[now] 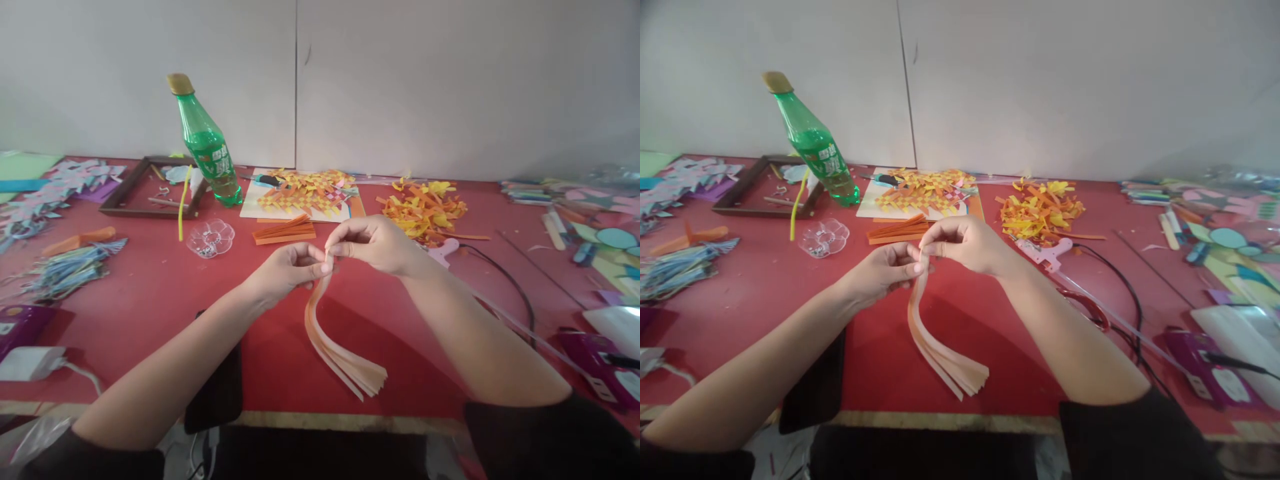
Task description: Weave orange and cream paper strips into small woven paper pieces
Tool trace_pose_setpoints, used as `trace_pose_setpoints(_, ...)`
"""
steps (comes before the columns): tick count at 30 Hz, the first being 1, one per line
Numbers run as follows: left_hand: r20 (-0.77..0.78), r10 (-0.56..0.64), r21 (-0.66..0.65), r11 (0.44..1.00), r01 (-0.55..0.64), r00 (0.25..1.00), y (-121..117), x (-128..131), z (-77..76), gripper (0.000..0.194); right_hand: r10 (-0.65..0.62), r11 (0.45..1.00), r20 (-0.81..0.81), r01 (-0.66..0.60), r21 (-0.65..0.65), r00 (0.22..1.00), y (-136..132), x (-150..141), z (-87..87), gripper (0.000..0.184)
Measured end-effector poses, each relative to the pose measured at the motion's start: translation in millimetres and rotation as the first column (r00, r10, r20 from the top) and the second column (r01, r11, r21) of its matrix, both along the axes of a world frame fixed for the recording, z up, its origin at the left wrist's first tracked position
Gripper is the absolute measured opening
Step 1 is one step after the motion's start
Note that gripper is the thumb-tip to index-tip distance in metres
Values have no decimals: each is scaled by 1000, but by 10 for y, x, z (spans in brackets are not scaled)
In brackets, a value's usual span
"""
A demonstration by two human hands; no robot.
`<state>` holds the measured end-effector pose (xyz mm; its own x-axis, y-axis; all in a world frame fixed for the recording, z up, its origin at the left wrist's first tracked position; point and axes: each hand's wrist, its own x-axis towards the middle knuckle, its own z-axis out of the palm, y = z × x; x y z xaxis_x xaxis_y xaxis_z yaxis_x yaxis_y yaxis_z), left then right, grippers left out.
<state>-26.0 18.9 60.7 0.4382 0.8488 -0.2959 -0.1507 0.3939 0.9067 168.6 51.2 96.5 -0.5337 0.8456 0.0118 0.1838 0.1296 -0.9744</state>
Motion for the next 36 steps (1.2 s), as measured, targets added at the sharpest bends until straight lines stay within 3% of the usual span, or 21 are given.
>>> trace_pose_setpoints(5, 130, 171, -61, 985, -164, 977, 24, -2, -60, 34, -134, 972, -276, 71, -225, 952, -96, -136, -300, 42)
trace_pose_setpoints(8, 189, 255, -68, 967, -246, 948, 29, -20, -61, 33, -178, 949, -356, 64, -310, 917, -249, -245, -482, 52)
trace_pose_setpoints(14, 252, 356, -80, 934, -347, 900, 4, -66, -82, 28, -235, 948, -247, 166, -271, 940, -593, -408, -688, 42)
trace_pose_setpoints(21, 294, 462, -88, 885, -458, 837, 4, -147, -35, 24, -324, 938, -119, 301, -172, 939, -708, -411, -812, 22)
trace_pose_setpoints(24, 301, 510, -91, 857, -508, 806, 23, -215, -30, 26, -339, 936, -64, 329, -128, 939, -718, -322, -825, 21)
trace_pose_setpoints(31, 341, 544, -111, 833, -542, 766, -1, -277, -129, 29, -367, 929, 28, 368, -35, 930, -723, -215, -804, 38)
trace_pose_setpoints(36, 357, 577, -126, 809, -574, 734, -8, -319, -208, 27, -420, 903, 58, 411, 121, 906, -730, -149, -813, 21)
